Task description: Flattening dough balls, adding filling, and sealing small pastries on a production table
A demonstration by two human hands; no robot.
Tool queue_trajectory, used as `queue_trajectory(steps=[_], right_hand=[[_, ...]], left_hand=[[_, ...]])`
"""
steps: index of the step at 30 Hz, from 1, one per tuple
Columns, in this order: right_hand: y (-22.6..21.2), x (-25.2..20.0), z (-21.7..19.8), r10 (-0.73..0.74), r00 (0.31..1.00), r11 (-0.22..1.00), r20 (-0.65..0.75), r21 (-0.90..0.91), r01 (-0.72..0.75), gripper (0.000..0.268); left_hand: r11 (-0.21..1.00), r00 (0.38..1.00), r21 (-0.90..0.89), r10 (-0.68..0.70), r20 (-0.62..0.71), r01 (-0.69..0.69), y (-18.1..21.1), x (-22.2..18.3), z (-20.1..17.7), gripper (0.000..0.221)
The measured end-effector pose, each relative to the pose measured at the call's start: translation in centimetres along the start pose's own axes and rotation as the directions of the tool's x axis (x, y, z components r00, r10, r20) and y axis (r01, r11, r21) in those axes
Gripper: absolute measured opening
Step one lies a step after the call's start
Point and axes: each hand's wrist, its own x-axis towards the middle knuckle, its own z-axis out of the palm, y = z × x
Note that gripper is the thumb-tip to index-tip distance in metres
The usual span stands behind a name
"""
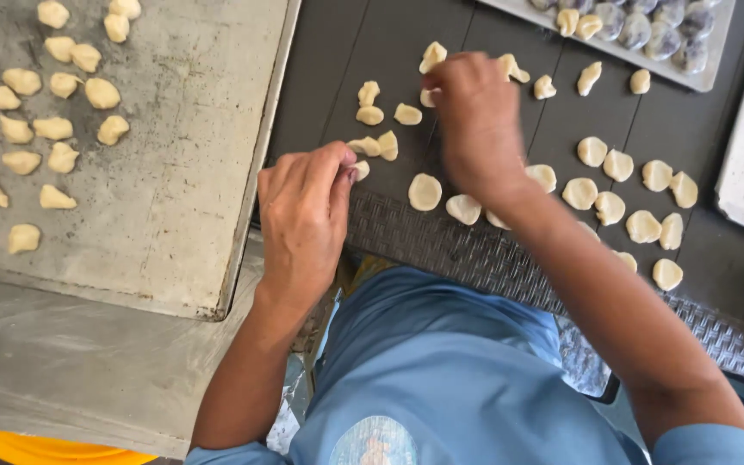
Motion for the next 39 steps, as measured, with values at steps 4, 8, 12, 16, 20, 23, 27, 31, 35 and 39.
queue_trajectory(steps=[4,8,12,16,20,23,27,31,35,39], right_hand=[[4.6,-1.0,-5.2,-0.047,0.999,0.966,0.004,0.255,0.045,0.009],[4.1,-1.8,-7.8,0.098,0.992,0.934,0.074,0.337,-0.117,0.008],[3.3,-2.3,-7.7,-0.028,0.998,0.954,-0.061,0.295,0.045,0.008],[3.5,-1.8,-6.5,-0.036,0.996,0.974,-0.088,0.221,0.055,0.009],[2.4,-0.6,-4.3,-0.143,0.968,0.984,-0.207,-0.135,0.116,0.012],[0.8,-0.5,-3.8,-0.179,0.969,0.933,-0.17,-0.342,0.112,0.022],[0.1,0.6,-4.5,-0.225,0.951,0.893,-0.21,-0.435,0.114,0.023],[0.5,-0.1,-1.3,-0.339,0.93,0.754,-0.141,-0.632,0.179,0.039],[-0.8,-0.1,-2.4,-0.369,0.921,0.832,-0.129,-0.488,0.265,0.018],[-4.5,0.0,-4.8,-0.401,0.913,0.909,-0.08,-0.161,0.385,0.008]], left_hand=[[0.997,1.0,-0.076,0.017,-0.006,-0.017,0.3,0.7,1.5,0.017],[0.979,0.989,-0.149,0.144,0.04,-0.137,2.3,2.2,6.0,0.013],[0.965,0.961,-0.042,0.262,0.093,-0.259,2.6,3.3,10.4,0.02],[0.96,0.957,0.006,0.278,0.084,-0.279,2.1,3.5,12.5,0.012],[0.972,0.959,-0.04,0.235,0.158,-0.231,2.2,3.9,10.8,0.02],[0.984,0.968,-0.087,0.168,0.184,-0.155,2.3,3.8,9.5,0.021],[0.991,0.99,-0.062,0.12,0.073,-0.115,2.0,4.7,5.8,0.024],[0.997,0.997,0.022,0.07,-0.032,-0.069,-0.3,4.0,3.0,0.014],[0.991,0.996,0.132,0.014,0.085,-0.025,-1.9,2.6,1.6,0.017],[0.988,0.994,0.152,0.023,0.104,-0.038,-2.9,1.6,2.1,0.017]])
